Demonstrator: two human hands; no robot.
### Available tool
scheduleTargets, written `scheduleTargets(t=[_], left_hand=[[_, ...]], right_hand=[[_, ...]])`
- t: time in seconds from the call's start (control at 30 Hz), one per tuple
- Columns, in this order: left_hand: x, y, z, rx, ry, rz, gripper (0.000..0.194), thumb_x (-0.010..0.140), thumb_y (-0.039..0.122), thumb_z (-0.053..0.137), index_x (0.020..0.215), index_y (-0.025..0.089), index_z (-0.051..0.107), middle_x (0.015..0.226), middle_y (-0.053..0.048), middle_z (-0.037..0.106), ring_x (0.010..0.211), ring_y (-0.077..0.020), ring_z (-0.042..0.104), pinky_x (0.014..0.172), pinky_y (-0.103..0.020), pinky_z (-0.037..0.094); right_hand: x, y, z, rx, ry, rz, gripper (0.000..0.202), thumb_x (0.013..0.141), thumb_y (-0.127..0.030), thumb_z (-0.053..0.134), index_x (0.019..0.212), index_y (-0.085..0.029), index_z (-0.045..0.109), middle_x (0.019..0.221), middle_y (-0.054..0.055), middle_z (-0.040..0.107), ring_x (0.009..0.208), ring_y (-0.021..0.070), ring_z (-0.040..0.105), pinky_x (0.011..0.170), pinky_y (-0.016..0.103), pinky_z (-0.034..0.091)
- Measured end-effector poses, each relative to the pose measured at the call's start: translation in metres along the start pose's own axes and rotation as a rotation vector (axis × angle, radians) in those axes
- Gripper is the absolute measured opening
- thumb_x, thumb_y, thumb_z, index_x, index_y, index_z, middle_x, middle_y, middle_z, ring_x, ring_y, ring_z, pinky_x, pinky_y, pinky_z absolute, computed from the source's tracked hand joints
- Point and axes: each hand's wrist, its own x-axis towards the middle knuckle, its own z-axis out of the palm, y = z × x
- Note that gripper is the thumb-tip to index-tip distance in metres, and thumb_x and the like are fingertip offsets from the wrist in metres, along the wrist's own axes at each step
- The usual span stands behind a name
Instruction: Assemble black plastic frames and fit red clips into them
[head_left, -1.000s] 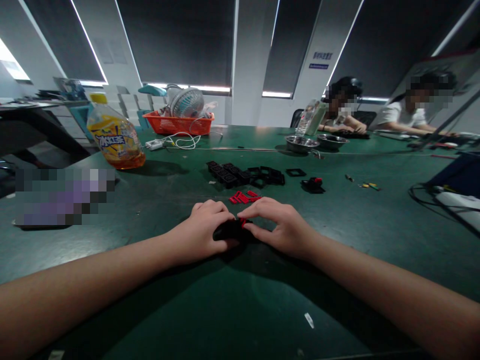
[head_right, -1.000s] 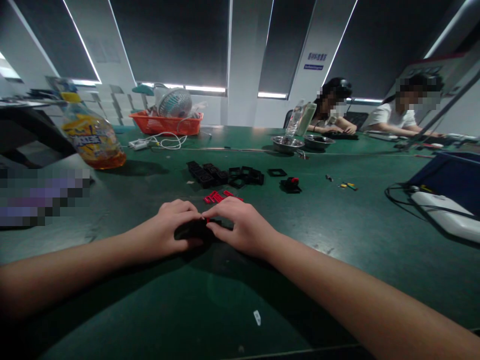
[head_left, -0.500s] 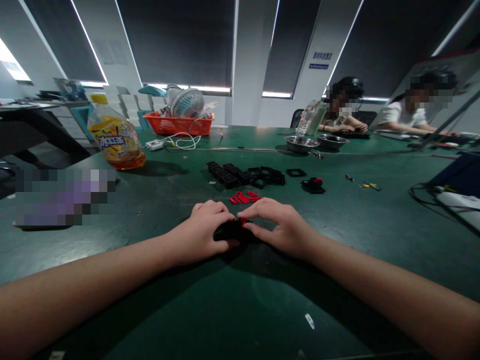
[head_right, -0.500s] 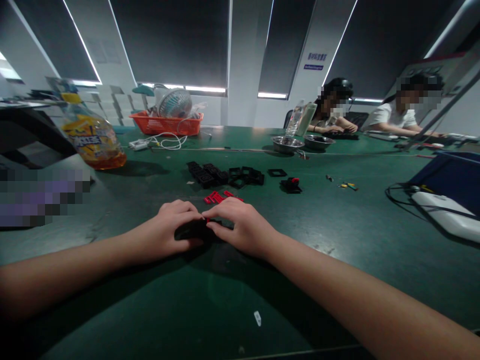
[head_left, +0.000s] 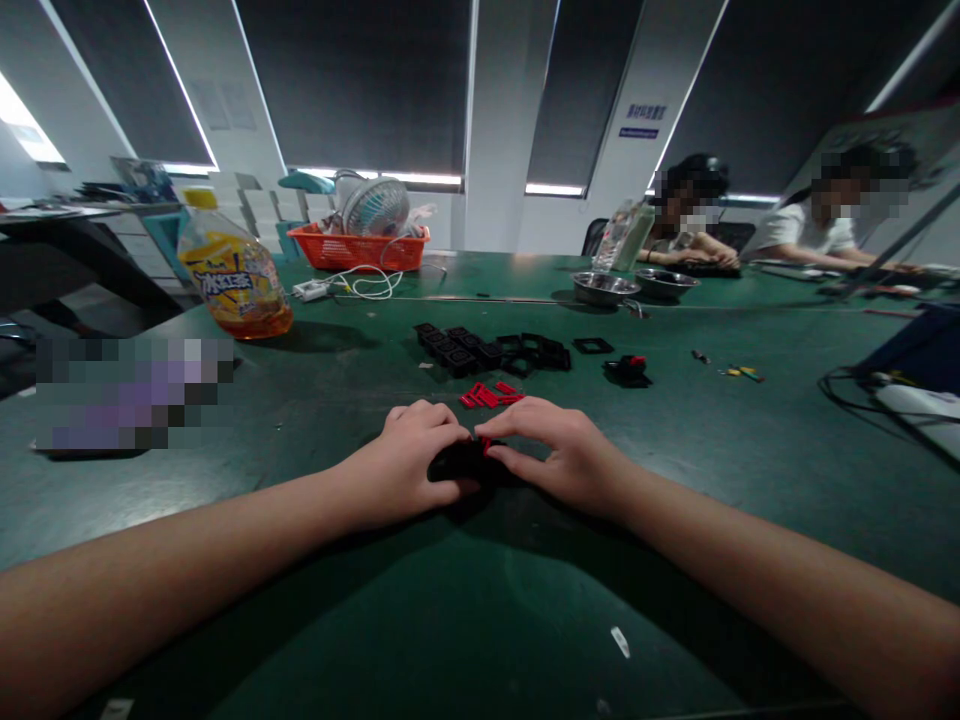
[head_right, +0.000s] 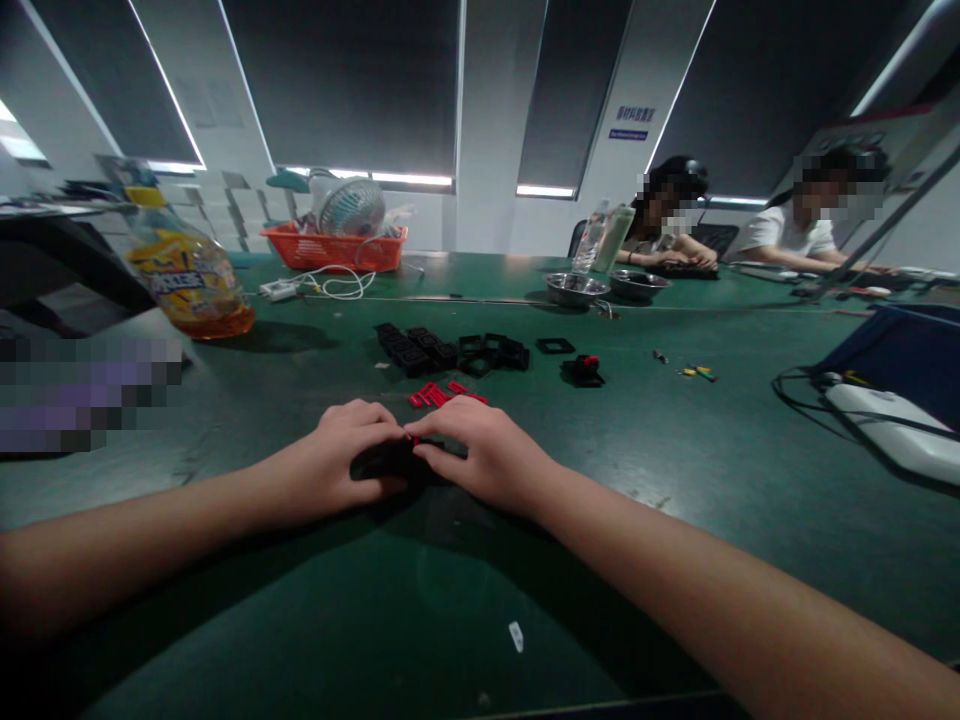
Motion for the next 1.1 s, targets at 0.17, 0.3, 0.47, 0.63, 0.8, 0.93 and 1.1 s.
scheduleTargets(t=[0.17,0.3,0.47,0.63,0.8,0.93,1.1], left_hand=[[0.0004,-0.0004,0.0002,-0.012,-0.010,0.001,0.030,0.084,0.034,0.066,0.111,0.021,0.064,0.111,-0.008,0.062,0.107,-0.0292,0.053,0.093,-0.047,0.038],[0.0005,-0.0013,0.0009,-0.011,0.009,0.016,0.030,0.084,0.034,0.066,0.111,0.021,0.064,0.110,-0.008,0.062,0.106,-0.0289,0.053,0.092,-0.047,0.038],[0.0002,-0.0012,0.0007,-0.002,0.007,0.014,0.029,0.084,0.033,0.066,0.110,0.022,0.064,0.110,-0.008,0.062,0.105,-0.0288,0.053,0.092,-0.047,0.038],[-0.0001,0.0001,-0.0007,-0.003,-0.002,0.004,0.030,0.083,0.034,0.067,0.111,0.021,0.064,0.110,-0.008,0.062,0.106,-0.0292,0.053,0.092,-0.047,0.038],[0.0002,-0.0008,0.0002,-0.008,-0.001,0.010,0.030,0.084,0.034,0.066,0.112,0.022,0.064,0.111,-0.008,0.062,0.106,-0.0289,0.053,0.093,-0.047,0.038],[0.0003,-0.0018,0.0015,0.001,0.013,0.017,0.030,0.084,0.035,0.066,0.111,0.023,0.065,0.110,-0.007,0.062,0.105,-0.0288,0.053,0.092,-0.046,0.039],[-0.0001,-0.0008,0.0005,-0.004,0.005,0.008,0.030,0.083,0.034,0.067,0.111,0.022,0.064,0.110,-0.008,0.062,0.105,-0.0290,0.054,0.092,-0.046,0.039]], right_hand=[[-0.0008,0.0010,0.0002,-0.003,-0.009,0.005,0.020,0.089,-0.015,0.063,0.106,-0.021,0.071,0.101,0.006,0.077,0.096,0.0195,0.068,0.089,0.037,0.053],[-0.0018,0.0017,0.0000,-0.014,-0.010,0.001,0.020,0.088,-0.014,0.064,0.106,-0.019,0.071,0.101,0.007,0.076,0.096,0.0200,0.068,0.089,0.036,0.053],[-0.0014,0.0018,0.0005,-0.010,-0.013,0.000,0.020,0.089,-0.015,0.063,0.106,-0.021,0.071,0.101,0.007,0.077,0.095,0.0201,0.068,0.088,0.037,0.053],[-0.0011,0.0013,0.0002,-0.006,-0.015,0.004,0.020,0.088,-0.015,0.063,0.106,-0.020,0.071,0.101,0.007,0.077,0.096,0.0202,0.068,0.089,0.037,0.053],[-0.0015,0.0011,0.0005,-0.008,-0.012,0.009,0.020,0.088,-0.015,0.063,0.106,-0.020,0.071,0.101,0.007,0.076,0.096,0.0198,0.068,0.089,0.037,0.053],[-0.0014,0.0005,0.0007,-0.008,-0.010,0.007,0.020,0.089,-0.015,0.062,0.106,-0.020,0.071,0.101,0.007,0.076,0.096,0.0198,0.068,0.089,0.037,0.053],[-0.0013,0.0005,0.0002,-0.018,-0.013,-0.006,0.020,0.089,-0.014,0.063,0.106,-0.021,0.071,0.100,0.006,0.076,0.094,0.0193,0.068,0.087,0.036,0.053]])
